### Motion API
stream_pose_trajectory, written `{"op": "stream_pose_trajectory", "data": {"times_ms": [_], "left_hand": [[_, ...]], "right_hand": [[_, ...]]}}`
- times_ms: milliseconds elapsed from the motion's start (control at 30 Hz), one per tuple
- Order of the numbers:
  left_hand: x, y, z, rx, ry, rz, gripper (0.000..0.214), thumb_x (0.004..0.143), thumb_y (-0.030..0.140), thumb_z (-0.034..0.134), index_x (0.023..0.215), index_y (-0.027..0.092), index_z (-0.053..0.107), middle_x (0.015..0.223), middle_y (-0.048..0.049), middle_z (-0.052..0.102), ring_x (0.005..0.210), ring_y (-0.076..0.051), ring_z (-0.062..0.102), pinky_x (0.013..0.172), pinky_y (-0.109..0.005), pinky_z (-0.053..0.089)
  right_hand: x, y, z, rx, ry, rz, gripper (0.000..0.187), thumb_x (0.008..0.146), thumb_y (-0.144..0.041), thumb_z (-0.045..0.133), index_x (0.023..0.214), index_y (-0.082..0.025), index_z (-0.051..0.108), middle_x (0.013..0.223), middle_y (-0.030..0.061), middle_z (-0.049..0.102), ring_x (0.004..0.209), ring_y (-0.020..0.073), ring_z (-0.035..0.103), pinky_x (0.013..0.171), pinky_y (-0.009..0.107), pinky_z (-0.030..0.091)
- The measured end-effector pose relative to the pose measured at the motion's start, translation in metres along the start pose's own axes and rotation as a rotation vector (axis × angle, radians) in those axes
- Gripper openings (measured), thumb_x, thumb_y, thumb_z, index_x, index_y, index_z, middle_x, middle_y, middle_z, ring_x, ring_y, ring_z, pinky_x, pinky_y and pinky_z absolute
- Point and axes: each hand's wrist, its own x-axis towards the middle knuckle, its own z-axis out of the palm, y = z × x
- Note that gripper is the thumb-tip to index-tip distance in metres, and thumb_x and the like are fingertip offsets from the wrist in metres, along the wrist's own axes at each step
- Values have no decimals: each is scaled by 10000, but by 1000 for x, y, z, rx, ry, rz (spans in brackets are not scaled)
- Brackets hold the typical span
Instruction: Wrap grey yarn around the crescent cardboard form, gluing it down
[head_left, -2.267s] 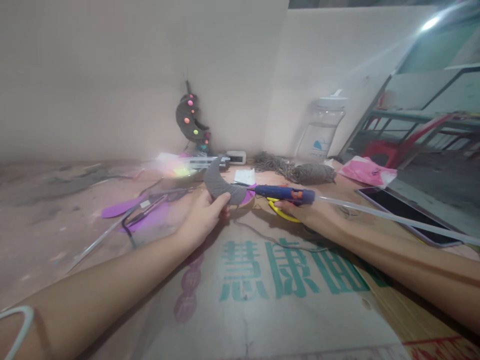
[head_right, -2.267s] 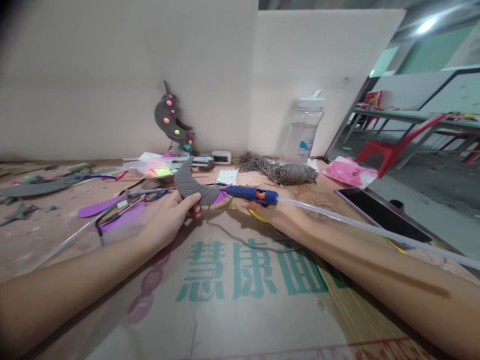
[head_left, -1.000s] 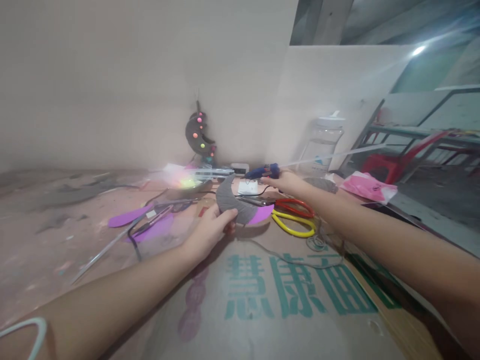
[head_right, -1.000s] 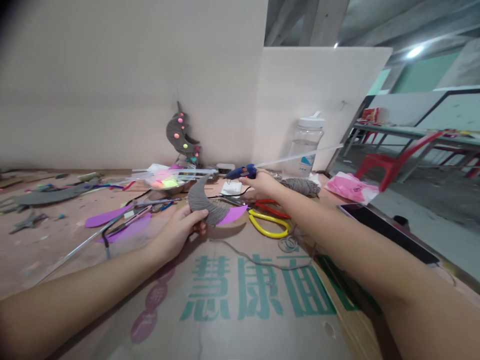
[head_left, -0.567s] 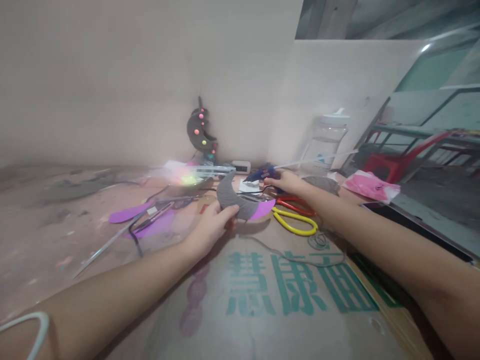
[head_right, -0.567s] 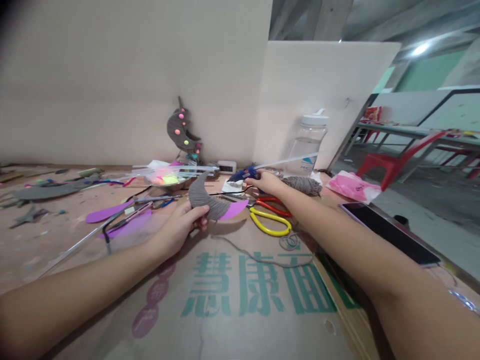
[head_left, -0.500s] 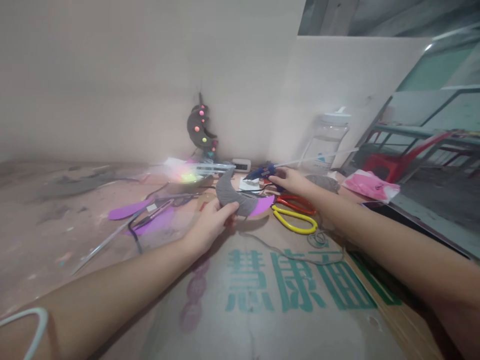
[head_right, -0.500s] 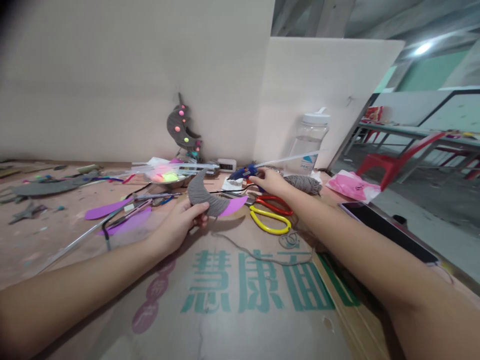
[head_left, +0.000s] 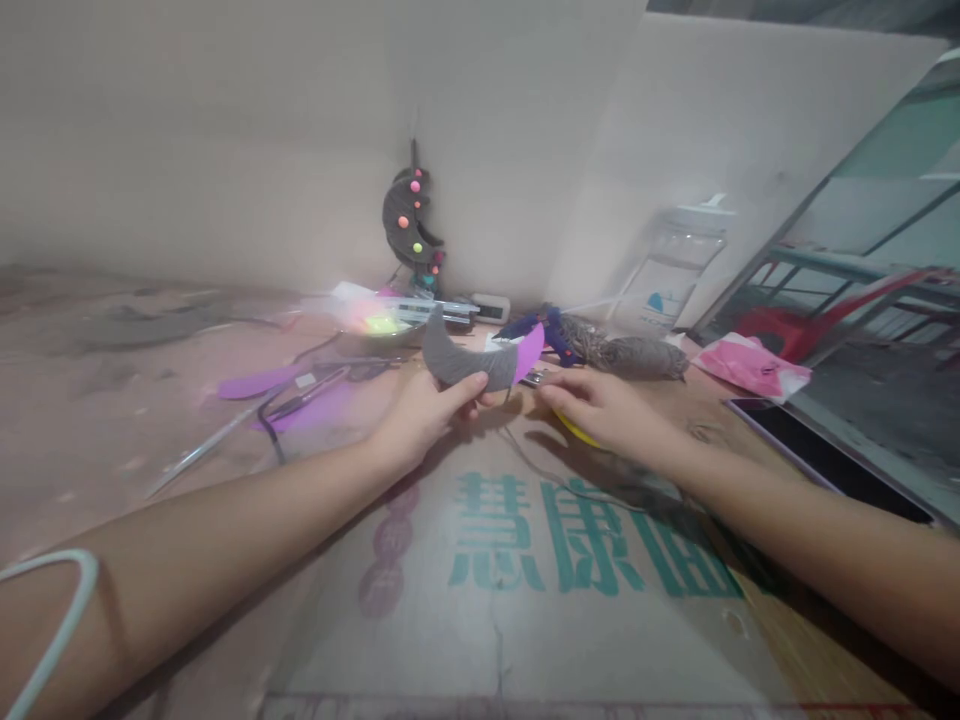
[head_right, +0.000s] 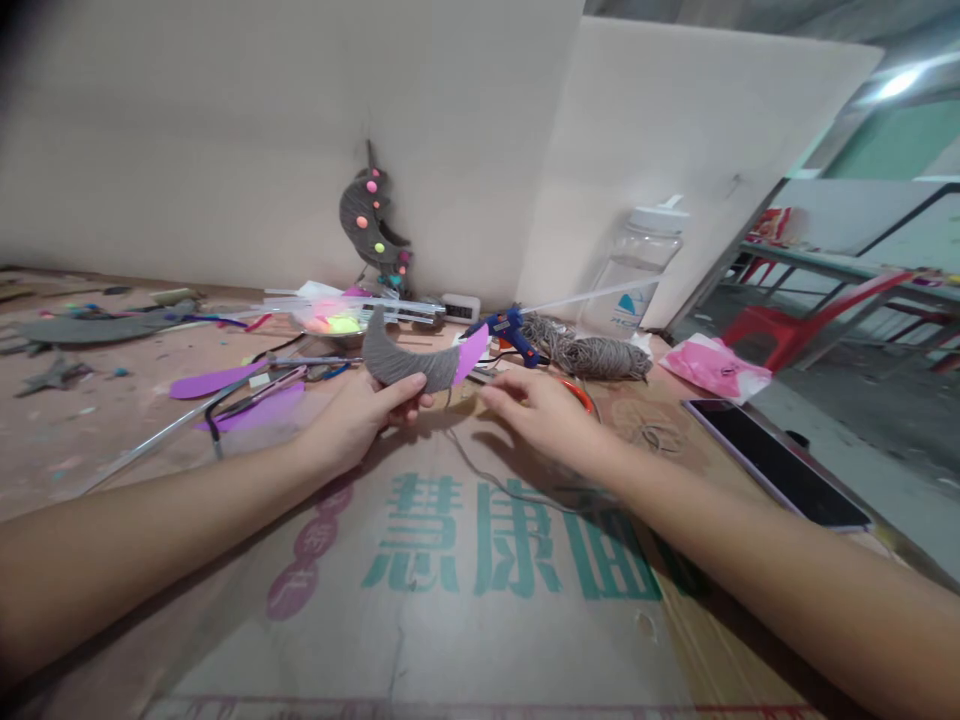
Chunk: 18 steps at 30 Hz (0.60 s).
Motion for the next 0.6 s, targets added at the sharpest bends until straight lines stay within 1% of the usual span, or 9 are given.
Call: {"op": "stream_pose_trajectory", "data": {"times_ms": [33,100,200,300,400,467,500,533,600], "left_hand": [[0,0,0,-9,7,10,288,763,429,684,822,148,659,725,-31,670,541,-107,522,518,-227,403],[-1,0,-1,-2,19,29,298,762,436,683,829,146,673,737,-42,677,563,-120,543,530,-230,417],[0,-1,-3,43,33,45,298,760,442,680,763,144,662,693,-40,661,571,-132,548,554,-237,428],[1,-2,-4,149,51,53,316,772,450,658,677,151,617,615,-13,614,551,-126,523,541,-233,401],[1,-1,-3,242,32,56,309,792,419,634,648,151,578,595,-3,587,574,-127,529,561,-233,406],[0,0,0,232,19,85,228,780,367,653,748,148,597,662,-7,615,615,-128,554,588,-230,430],[-1,1,1,204,14,99,219,765,339,670,854,148,610,730,-13,641,638,-128,568,597,-227,442],[-2,2,3,165,15,104,307,748,315,686,998,157,602,803,-18,660,656,-127,582,599,-225,453],[-5,3,5,97,10,83,610,736,283,694,1297,198,468,878,-20,673,666,-128,605,603,-226,470]], "right_hand": [[-2,-10,7,68,9,0,296,893,-404,530,1002,-179,689,995,62,719,893,205,659,757,293,488],[-4,-25,21,222,-47,-28,320,872,-353,570,1139,-193,646,1076,63,709,941,200,661,765,290,502],[-4,-36,33,266,-185,-75,245,905,-290,521,1096,-204,647,823,11,716,702,148,651,617,251,478],[-10,-40,34,-42,-177,-177,209,934,-258,484,894,-181,675,680,6,668,589,124,586,553,232,394],[-19,-40,30,-347,-156,-385,271,957,-319,475,818,-163,649,710,39,675,631,143,595,560,253,348],[-23,-40,29,-461,-142,-509,333,984,-337,423,800,-152,630,682,45,664,627,152,594,564,274,330],[-25,-39,28,-501,-116,-555,356,994,-334,397,792,-148,624,671,46,659,620,153,590,567,283,324],[-26,-39,28,-530,-87,-592,373,1000,-331,382,778,-147,619,658,44,652,608,152,582,568,290,317],[-28,-39,27,-555,-25,-637,380,1000,-329,379,760,-153,616,632,34,637,588,148,567,562,294,301]]}}
